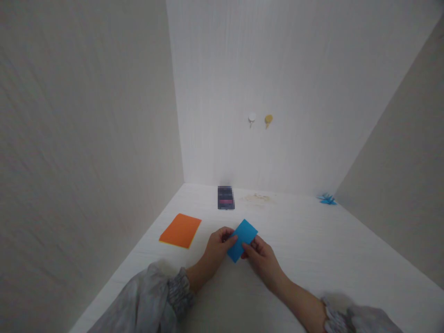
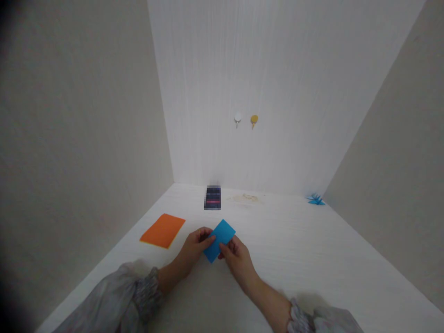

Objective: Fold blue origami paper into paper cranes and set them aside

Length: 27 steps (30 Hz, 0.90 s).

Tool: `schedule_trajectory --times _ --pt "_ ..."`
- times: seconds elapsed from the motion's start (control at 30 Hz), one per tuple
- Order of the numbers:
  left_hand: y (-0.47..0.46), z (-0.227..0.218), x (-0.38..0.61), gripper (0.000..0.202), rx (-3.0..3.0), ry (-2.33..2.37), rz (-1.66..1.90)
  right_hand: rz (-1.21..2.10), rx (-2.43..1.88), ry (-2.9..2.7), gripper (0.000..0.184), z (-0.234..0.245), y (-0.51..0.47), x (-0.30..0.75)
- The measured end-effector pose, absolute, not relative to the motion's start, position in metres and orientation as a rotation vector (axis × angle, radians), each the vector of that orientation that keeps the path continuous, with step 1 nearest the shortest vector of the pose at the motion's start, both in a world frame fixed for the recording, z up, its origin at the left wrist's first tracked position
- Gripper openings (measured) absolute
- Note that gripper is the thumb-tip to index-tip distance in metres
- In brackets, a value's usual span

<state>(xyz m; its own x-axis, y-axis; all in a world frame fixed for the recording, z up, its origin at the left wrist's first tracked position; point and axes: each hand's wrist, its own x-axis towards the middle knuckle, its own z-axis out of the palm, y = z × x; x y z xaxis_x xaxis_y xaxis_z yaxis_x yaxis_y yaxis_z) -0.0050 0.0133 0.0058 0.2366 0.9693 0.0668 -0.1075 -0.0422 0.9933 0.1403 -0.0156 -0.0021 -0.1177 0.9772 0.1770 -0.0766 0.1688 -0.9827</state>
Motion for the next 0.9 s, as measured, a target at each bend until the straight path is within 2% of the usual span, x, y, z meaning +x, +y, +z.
schedule_trajectory --times 0.43,0.9 --pt "0.013 0.008 -0.007 0.028 1.150 0.834 1.010 1.350 -1.051 -1.186 0.027 -0.003 -0.014 0.154" --pt "0.011 0.011 -0.011 0.027 1.149 0.786 0.958 1.318 -1.070 -1.105 0.025 0.002 -0.019 0.155"
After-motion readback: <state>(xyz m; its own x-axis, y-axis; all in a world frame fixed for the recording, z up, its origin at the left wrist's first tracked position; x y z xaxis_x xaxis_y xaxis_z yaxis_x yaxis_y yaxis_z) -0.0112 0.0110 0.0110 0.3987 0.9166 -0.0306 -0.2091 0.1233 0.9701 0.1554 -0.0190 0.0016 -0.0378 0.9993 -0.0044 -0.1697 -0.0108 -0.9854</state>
